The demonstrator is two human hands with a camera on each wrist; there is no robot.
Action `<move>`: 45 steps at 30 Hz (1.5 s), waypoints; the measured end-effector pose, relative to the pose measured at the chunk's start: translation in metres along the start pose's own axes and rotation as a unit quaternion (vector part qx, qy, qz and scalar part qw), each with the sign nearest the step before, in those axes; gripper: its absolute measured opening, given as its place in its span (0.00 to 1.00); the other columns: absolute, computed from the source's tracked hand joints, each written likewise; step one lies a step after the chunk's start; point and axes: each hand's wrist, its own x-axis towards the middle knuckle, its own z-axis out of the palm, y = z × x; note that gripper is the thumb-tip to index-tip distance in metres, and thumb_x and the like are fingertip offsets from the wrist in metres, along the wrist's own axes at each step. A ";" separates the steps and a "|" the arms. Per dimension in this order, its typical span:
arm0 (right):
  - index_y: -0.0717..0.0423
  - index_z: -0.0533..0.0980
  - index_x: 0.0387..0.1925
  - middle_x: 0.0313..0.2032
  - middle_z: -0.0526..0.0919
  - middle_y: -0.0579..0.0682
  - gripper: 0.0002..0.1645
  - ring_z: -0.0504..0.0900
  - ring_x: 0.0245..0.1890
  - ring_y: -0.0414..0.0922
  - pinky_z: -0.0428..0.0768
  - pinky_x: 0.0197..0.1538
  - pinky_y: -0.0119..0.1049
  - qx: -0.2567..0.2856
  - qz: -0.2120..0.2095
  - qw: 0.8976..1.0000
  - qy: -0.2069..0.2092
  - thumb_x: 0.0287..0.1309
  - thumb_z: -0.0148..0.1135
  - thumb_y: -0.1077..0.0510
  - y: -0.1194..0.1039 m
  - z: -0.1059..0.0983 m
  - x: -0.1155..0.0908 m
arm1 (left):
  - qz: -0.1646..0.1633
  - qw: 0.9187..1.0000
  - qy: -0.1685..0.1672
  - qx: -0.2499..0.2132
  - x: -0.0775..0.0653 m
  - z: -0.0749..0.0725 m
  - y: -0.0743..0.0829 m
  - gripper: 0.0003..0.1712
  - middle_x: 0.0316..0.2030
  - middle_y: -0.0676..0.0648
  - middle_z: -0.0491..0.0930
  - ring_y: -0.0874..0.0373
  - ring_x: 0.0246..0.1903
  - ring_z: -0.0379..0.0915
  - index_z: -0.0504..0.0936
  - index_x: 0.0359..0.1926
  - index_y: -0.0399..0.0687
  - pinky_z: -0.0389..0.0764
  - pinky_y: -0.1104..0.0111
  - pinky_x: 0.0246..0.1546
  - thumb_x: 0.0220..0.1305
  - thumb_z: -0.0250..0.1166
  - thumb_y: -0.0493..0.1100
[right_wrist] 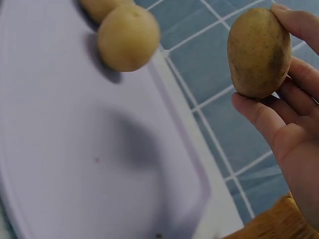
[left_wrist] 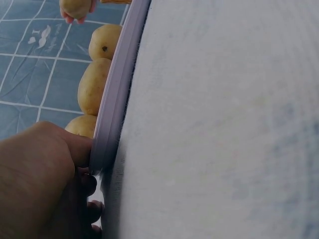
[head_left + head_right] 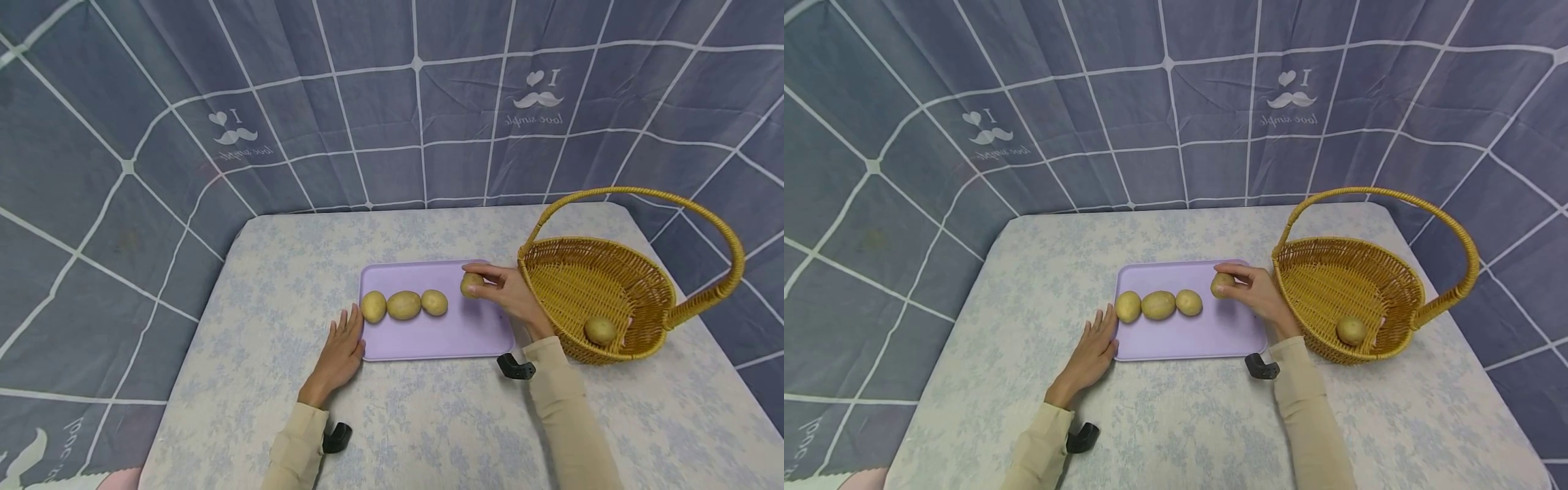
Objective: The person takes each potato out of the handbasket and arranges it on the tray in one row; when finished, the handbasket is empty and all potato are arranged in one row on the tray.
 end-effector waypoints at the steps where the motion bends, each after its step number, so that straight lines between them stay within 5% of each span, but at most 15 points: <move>1: 0.66 0.74 0.58 0.61 0.73 0.60 0.28 0.75 0.56 0.38 0.74 0.53 0.23 -0.004 0.005 1.000 -0.004 0.56 0.68 0.61 0.001 0.002 0.001 | 0.000 1.000 0.000 0.000 0.000 0.000 0.000 0.34 0.75 0.43 0.39 0.46 0.74 0.30 0.43 0.74 0.38 0.33 0.50 0.72 0.74 0.45 0.42; 14: 0.66 0.75 0.57 0.61 0.73 0.62 0.30 0.72 0.61 0.56 0.71 0.61 0.33 -0.024 0.055 0.997 -0.040 0.53 0.70 0.60 0.022 0.018 0.006 | 0.004 1.000 0.002 -0.002 0.000 0.001 -0.001 0.35 0.75 0.43 0.40 0.45 0.74 0.31 0.43 0.74 0.38 0.34 0.50 0.72 0.74 0.45 0.42; 27: 0.64 0.77 0.55 0.56 0.79 0.60 0.29 0.77 0.53 0.49 0.75 0.51 0.26 -0.083 0.062 0.993 -0.048 0.51 0.72 0.58 0.037 0.026 0.006 | 0.005 1.000 0.004 -0.001 0.001 0.001 -0.001 0.35 0.75 0.42 0.40 0.45 0.74 0.31 0.42 0.74 0.38 0.34 0.49 0.72 0.74 0.46 0.42; 45: 0.63 0.76 0.57 0.60 0.75 0.60 0.30 0.68 0.64 0.57 0.65 0.66 0.52 -0.108 0.041 0.991 -0.063 0.51 0.72 0.60 0.042 0.032 0.005 | 0.003 1.000 0.007 -0.005 0.001 0.000 -0.001 0.35 0.75 0.42 0.41 0.45 0.74 0.32 0.43 0.74 0.37 0.34 0.49 0.72 0.74 0.46 0.41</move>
